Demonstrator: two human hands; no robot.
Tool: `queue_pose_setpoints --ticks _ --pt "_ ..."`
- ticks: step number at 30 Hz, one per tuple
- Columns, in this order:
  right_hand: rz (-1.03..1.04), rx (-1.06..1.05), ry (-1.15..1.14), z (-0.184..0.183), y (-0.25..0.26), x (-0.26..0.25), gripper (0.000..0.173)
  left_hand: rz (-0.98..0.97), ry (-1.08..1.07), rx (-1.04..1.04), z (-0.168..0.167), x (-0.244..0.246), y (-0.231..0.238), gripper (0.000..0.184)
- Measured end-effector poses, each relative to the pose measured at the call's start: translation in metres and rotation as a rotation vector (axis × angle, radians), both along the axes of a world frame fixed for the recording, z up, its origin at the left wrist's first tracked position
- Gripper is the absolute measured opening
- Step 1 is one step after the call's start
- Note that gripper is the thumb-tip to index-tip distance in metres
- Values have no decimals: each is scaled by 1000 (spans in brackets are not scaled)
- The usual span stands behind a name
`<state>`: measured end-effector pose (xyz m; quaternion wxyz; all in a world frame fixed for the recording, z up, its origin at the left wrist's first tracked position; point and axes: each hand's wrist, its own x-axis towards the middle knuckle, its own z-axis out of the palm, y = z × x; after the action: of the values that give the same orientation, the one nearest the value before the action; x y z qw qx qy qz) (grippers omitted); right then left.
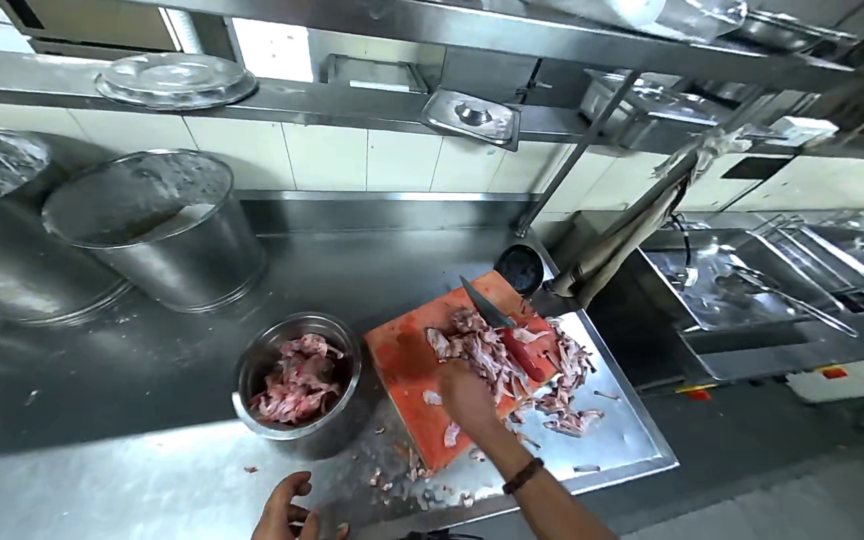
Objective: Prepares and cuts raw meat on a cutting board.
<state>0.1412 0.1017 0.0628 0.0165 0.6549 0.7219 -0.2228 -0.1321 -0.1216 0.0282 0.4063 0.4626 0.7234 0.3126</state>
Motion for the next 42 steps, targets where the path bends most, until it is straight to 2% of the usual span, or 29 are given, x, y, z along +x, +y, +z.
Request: queue_pose_setpoints --ticks 2,5,8,12,16,19,22,24,26,29,31,34,35,37,39,42 --pt "-100 33 -118 1 18 24 36 -40 6 -26 1 5 5 50" --pt "-81 -53 -215 -14 21 32 41 -122 17 -50 7 20 19 49" --pt "-92 -92 -211 -26 20 26 45 -250 47 -40 6 38 38 43" --pt "-71 -169 -154 -19 11 28 47 -425 63 11 1 67 59 31" --pt "-42 -60 146 -16 -8 52 35 -491 50 36 -1 93 81 28" --pt "-69 1 519 -15 -19 71 31 -378 -62 55 15 117 104 43" --pt "-52 -98 745 -6 -30 79 28 -323 -284 112 29 143 134 61" --pt "-64 -231 857 1 -38 84 26 -403 -354 153 31 157 148 55" --pt "-178 -416 1039 4 -44 87 26 -483 -354 161 27 164 157 46" --pt "-283 -593 1194 -7 -49 95 31 -486 -383 131 17 168 159 36" --pt "-283 -571 1156 -12 -50 95 26 -417 -346 98 13 169 159 31" --pt "-124 -255 895 -14 -48 95 54 -330 -235 73 15 169 157 30" --pt "-36 -143 829 -13 -48 95 55 -329 -196 68 16 168 157 30" --pt "118 10 756 -11 -47 92 42 -362 -114 35 21 168 158 31" --pt "210 44 619 -6 -43 89 30 -383 -109 35 21 168 158 34" --pt "274 -25 398 9 -32 83 34 -298 -261 88 16 171 155 37"
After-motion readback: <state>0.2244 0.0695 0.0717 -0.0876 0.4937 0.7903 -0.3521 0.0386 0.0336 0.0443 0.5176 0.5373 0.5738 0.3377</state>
